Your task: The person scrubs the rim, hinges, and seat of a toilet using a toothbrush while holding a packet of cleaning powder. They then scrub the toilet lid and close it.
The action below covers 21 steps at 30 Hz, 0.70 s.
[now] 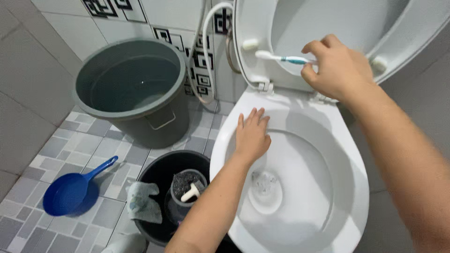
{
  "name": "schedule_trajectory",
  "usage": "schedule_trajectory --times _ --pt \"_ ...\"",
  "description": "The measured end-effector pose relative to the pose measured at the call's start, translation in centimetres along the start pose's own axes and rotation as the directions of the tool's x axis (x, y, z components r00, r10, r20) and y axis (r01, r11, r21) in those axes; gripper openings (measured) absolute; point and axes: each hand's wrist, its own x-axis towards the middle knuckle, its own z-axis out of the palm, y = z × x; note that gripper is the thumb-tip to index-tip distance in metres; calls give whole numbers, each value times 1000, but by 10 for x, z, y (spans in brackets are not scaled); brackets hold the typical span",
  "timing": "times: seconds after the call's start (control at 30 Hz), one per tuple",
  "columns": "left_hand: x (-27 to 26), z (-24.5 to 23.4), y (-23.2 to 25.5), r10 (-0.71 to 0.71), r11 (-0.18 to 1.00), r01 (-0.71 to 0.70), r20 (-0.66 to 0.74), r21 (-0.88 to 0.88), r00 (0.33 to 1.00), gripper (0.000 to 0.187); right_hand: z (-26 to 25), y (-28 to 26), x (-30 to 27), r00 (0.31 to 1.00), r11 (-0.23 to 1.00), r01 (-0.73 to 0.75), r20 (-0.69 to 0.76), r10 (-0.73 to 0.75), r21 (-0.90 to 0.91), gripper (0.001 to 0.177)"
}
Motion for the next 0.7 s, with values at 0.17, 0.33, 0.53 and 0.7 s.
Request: schedule_trajectory --times 0.17,0.33,0.53,0.7 --pt "1 1 0 -13 1000 13 5 -20 1000 60 26 13 31 979 824 4 -170 112 566 41" --pt "2 -1 1 -15 999 14 -21 -51 1000 65 38 -26 59 894 14 -373 355 272 928 41" --pt "6 -16 7 -58 990 48 -70 -136 996 73 18 -48 96 912 -246 -235 301 279 940 41" --pt "13 -33 12 -114 972 92 -92 -218 989 76 10 -56 98 914 -103 -245 265 307 964 36"
